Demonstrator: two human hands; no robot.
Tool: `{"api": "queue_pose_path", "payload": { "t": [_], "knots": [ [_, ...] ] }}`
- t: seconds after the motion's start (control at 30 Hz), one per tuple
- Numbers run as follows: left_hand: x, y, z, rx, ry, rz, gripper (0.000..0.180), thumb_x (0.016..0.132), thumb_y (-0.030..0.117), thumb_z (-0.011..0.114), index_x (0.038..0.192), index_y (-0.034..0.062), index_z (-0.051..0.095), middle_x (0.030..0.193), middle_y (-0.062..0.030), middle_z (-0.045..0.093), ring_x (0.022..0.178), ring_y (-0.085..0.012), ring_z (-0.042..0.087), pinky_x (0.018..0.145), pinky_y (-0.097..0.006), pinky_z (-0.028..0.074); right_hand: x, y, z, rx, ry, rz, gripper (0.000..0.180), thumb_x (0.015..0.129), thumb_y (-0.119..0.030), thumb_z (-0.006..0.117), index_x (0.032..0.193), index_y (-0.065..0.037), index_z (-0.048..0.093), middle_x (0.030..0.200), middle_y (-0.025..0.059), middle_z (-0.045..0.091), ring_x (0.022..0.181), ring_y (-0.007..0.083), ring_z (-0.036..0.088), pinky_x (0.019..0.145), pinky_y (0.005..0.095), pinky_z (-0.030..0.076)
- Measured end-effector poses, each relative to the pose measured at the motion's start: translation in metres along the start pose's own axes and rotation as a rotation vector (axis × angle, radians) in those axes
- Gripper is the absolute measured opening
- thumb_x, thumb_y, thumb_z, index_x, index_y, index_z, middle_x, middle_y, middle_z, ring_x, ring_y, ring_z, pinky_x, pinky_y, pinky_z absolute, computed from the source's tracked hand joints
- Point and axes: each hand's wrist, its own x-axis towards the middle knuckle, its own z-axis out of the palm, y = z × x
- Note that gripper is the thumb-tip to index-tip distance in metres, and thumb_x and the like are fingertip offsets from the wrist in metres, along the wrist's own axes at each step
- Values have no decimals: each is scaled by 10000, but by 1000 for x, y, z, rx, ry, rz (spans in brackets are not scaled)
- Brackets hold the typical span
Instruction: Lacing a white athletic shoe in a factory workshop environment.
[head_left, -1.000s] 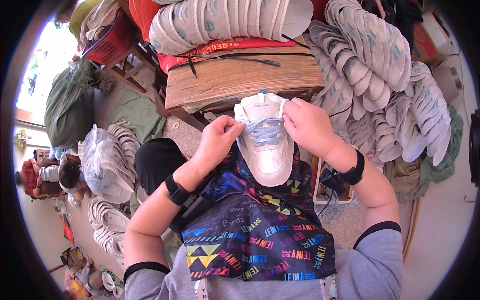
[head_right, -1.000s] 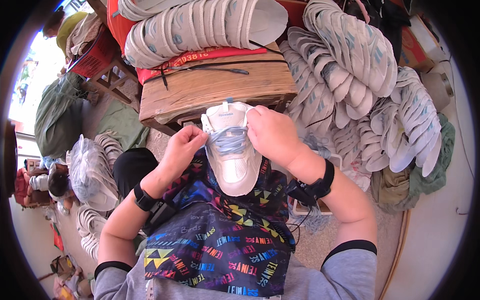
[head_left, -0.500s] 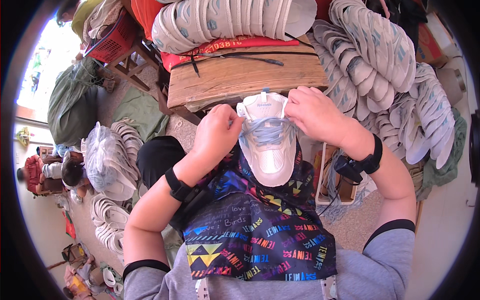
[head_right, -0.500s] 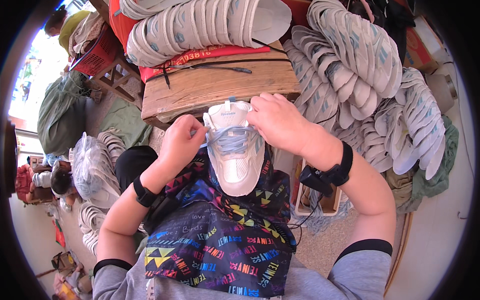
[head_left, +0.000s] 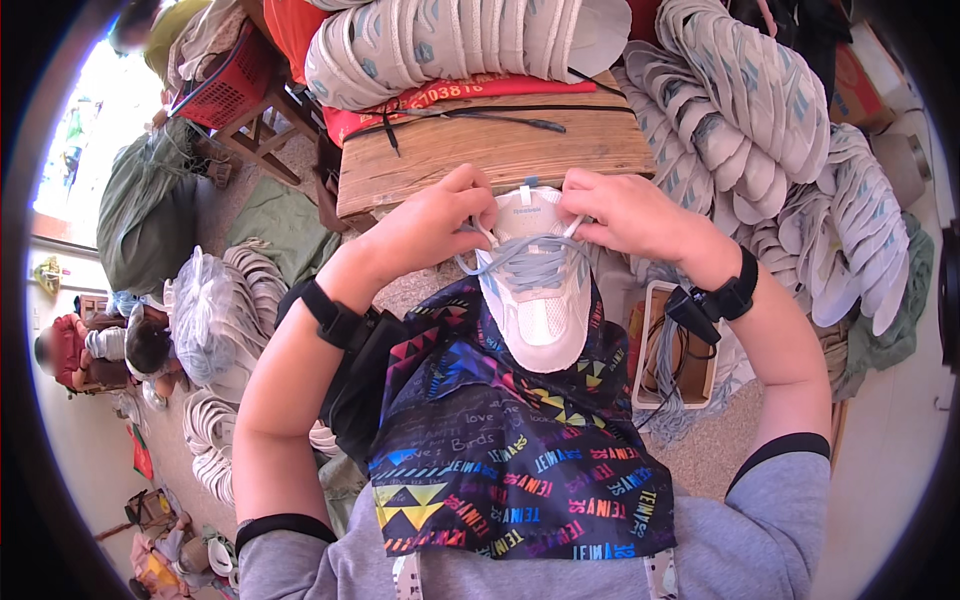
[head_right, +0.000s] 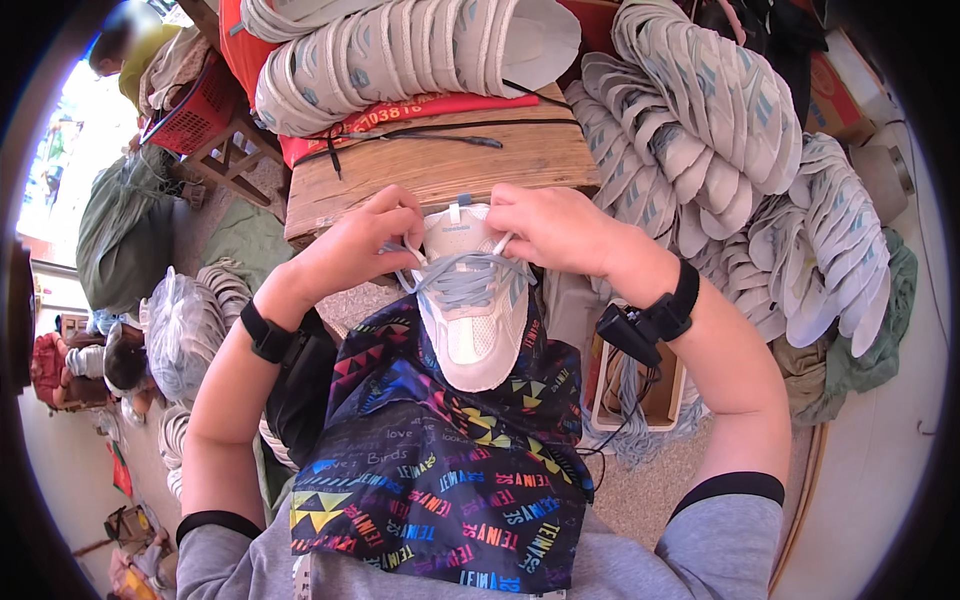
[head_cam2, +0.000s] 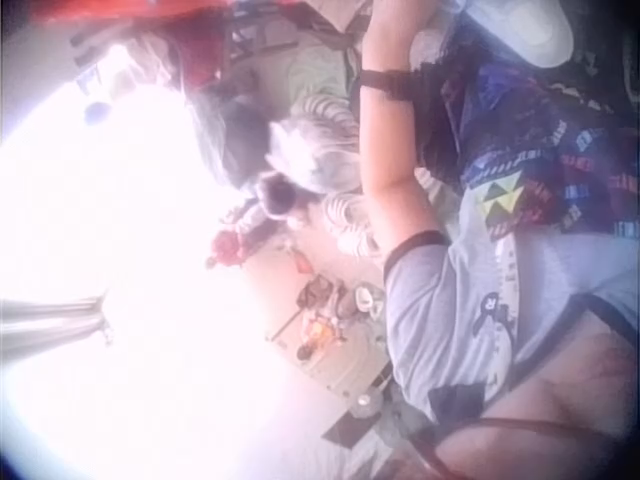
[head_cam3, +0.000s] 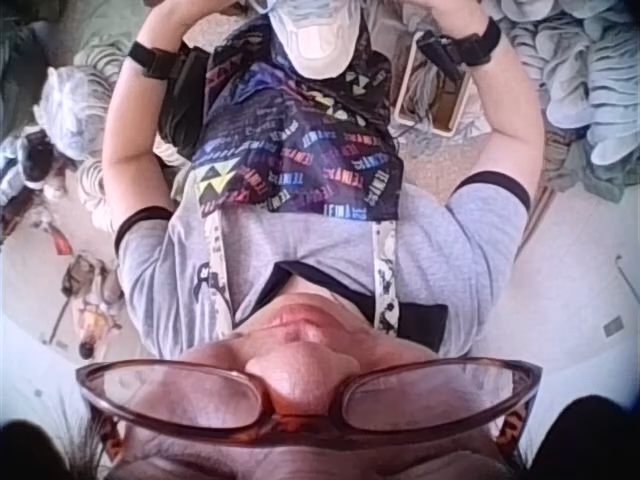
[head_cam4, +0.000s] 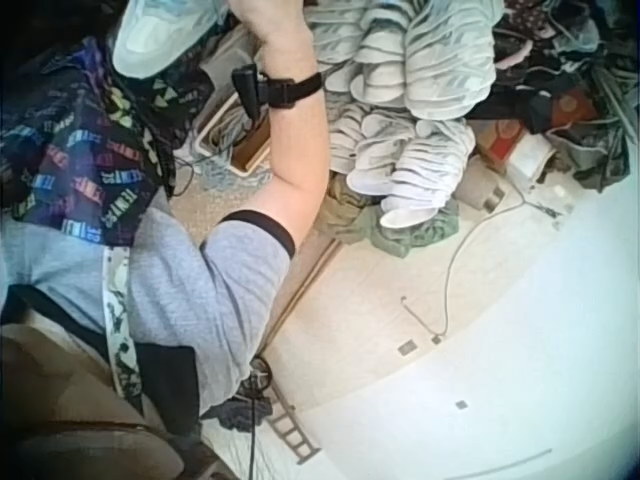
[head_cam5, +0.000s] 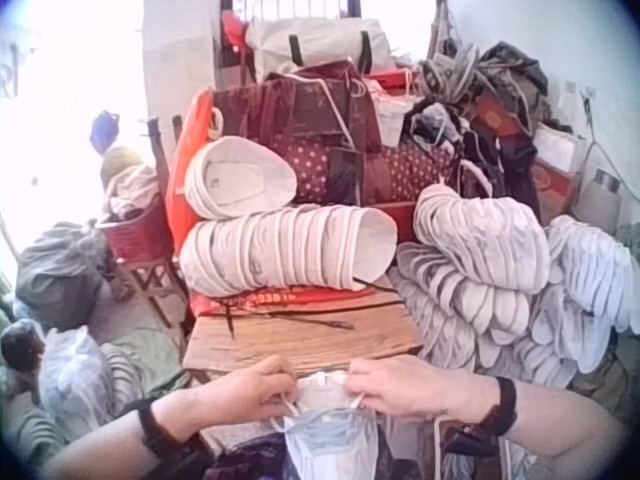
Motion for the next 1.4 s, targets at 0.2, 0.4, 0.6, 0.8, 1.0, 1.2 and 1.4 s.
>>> {"api": "queue_pose_path", "payload": {
  "t": [0.2, 0.4, 0.6, 0.8, 1.0, 1.2, 1.4],
  "knots": [
    [2, -2, 7, -13, -3, -51, 199, 801, 129, 743, 890, 51, 583, 1043, -68, 504, 818, -224, 584, 738, -358, 495, 5, 4, 4, 224, -21, 118, 213, 903, -271, 613, 893, -65, 665, 946, 90, 537, 842, 266, 592, 732, 366, 466],
    [3, -11, 27, 137, 105, -50, 140, 831, 175, 689, 842, 41, 652, 1013, -79, 519, 825, -254, 567, 737, -351, 484, 17, 13, 26, 216, -138, 345, 207, 807, -251, 691, 807, -45, 669, 927, 91, 507, 785, 238, 552, 727, 353, 458],
    [-8, -33, 59, 63, 434, 5, 129, 821, 151, 689, 795, 32, 646, 1055, -104, 532, 978, -273, 523, 803, -338, 464, 10, -6, 43, 692, 205, 620, 147, 730, -193, 744, 714, -65, 673, 933, 61, 511, 781, 184, 540, 736, 320, 463],
    [10, 23, 65, -268, 617, 34, 134, 878, 141, 662, 854, 13, 633, 1093, -117, 522, 922, -215, 521, 780, -299, 451, 26, -24, 28, 432, 590, 260, 157, 827, -172, 718, 805, -26, 666, 882, 50, 507, 720, 134, 526, 640, 269, 439],
    [13, 86, -14, -855, 351, -145, 181, 997, 201, 535, 952, 66, 647, 932, 33, 635, 816, -38, 504, 725, -226, 425, 36, -89, -45, 559, 807, 147, 117, 880, -152, 669, 897, -40, 639, 805, 45, 556, 683, 150, 545, 621, 285, 448],
    [9, 61, -9, -843, 627, -42, 231, 1025, 234, 495, 960, 58, 630, 964, 10, 640, 881, -47, 517, 828, -221, 406, 7, -71, 5, 21, 217, 258, 135, 851, -163, 663, 855, -47, 592, 812, 113, 625, 819, 292, 604, 742, 392, 476],
    [12, 61, 2, -952, 584, -13, 252, 1038, 270, 476, 955, 58, 584, 938, -16, 616, 864, -90, 538, 819, -250, 432, -2, -53, 35, -75, 339, 238, 89, 853, -140, 633, 875, -63, 596, 811, 99, 609, 858, 294, 584, 799, 406, 425]
  ]
}}
